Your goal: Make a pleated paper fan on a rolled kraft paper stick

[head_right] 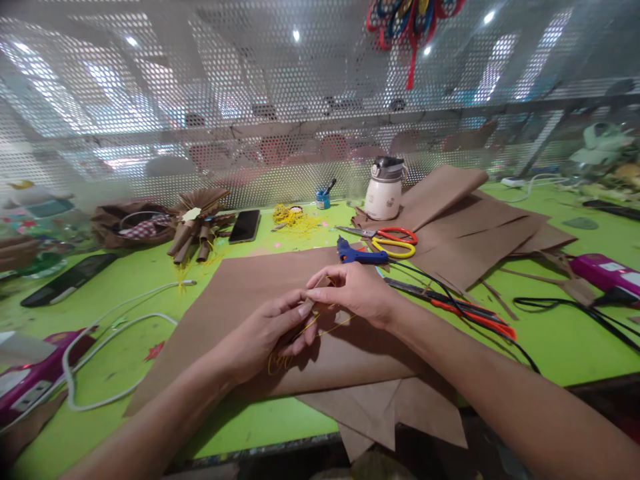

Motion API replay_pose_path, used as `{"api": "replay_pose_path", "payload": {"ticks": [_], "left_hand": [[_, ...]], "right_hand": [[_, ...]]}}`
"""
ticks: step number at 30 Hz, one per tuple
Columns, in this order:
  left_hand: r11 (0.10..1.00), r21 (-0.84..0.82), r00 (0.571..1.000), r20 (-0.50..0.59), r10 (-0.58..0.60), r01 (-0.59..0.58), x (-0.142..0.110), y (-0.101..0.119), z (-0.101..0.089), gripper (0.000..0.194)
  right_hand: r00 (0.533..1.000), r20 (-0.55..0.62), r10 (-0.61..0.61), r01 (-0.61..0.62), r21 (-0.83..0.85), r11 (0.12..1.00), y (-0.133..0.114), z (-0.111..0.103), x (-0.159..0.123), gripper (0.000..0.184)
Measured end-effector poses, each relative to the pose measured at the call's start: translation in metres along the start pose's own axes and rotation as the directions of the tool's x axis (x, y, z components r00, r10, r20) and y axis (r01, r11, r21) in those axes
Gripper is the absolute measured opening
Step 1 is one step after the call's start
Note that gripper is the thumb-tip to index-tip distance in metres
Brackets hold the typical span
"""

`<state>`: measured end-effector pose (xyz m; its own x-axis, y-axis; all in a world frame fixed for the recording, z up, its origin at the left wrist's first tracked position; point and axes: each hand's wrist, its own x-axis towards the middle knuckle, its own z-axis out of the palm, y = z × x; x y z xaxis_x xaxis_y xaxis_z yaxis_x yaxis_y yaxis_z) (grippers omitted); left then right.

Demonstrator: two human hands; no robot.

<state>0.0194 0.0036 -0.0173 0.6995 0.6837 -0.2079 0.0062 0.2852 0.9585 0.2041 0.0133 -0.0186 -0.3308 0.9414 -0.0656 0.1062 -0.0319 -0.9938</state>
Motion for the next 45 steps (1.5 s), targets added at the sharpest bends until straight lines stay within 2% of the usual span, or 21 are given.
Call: {"api": "replay_pose_path", "payload": {"ticks": [5,7,9,14,16,22,25,29,31,35,37,41,45], "left_hand": [[1.0,-0.007,1.0,0.003,-0.016,0.016,0.001,-0.001,-0.001,0.028],[1.0,-0.014,1.0,0.003,-0.016,0.016,0.0,-0.002,-0.001,0.028],[1.0,-0.023,1.0,-0.006,-0.008,0.007,0.0,-0.002,0.0,0.026],[0.999,-0.045,1.0,-0.009,0.0,0.0,0.0,-0.004,0.002,0.021],[0.999,-0.043,1.0,-0.007,0.0,0.0,0.001,-0.004,0.002,0.02],[0.998,-0.067,0.999,-0.048,-0.011,0.008,0.005,-0.005,0.0,0.026],[0.998,-0.058,0.997,-0.067,-0.024,0.02,0.006,-0.005,-0.003,0.029],[0.998,-0.07,0.996,-0.09,-0.018,0.012,0.007,-0.006,-0.004,0.028],[0.998,-0.07,0.996,-0.084,-0.004,-0.002,0.006,-0.006,-0.003,0.028],[0.998,-0.063,0.999,-0.034,0.024,-0.027,0.005,-0.007,-0.001,0.031],[0.999,-0.047,0.999,-0.03,0.012,-0.013,0.006,-0.007,-0.001,0.03],[1.0,-0.027,0.999,-0.036,-0.005,0.004,0.006,-0.005,-0.002,0.03],[0.999,-0.039,0.999,-0.033,-0.025,0.024,0.004,-0.003,-0.003,0.031]], "right_hand": [[0.993,0.09,0.081,-0.099,0.225,0.969,0.004,-0.002,0.003,0.03],[0.991,0.106,0.083,-0.108,0.266,0.958,0.005,-0.003,0.005,0.03],[0.994,0.084,0.063,-0.079,0.208,0.975,0.005,-0.003,0.005,0.03],[1.0,0.012,-0.02,0.021,-0.106,0.994,0.002,-0.003,0.003,0.029],[1.0,0.008,-0.027,0.028,-0.144,0.989,0.002,-0.003,0.003,0.03],[0.998,0.034,0.058,-0.058,0.023,0.998,0.008,-0.001,0.005,0.033],[0.998,0.037,0.045,-0.046,0.031,0.998,0.007,-0.001,0.006,0.034],[0.999,-0.025,0.029,-0.025,0.127,0.992,0.002,-0.001,0.006,0.036],[0.999,-0.04,0.012,-0.008,0.102,0.995,0.002,-0.001,0.006,0.037],[0.993,-0.068,-0.095,0.085,-0.145,0.986,0.008,0.0,0.007,0.036],[0.986,-0.094,-0.134,0.113,-0.203,0.973,0.012,0.001,0.007,0.033],[0.98,-0.119,-0.159,0.14,-0.157,0.978,0.013,0.001,0.008,0.026],[0.989,-0.082,-0.126,0.127,0.005,0.992,0.01,0.002,0.007,0.025]]}}
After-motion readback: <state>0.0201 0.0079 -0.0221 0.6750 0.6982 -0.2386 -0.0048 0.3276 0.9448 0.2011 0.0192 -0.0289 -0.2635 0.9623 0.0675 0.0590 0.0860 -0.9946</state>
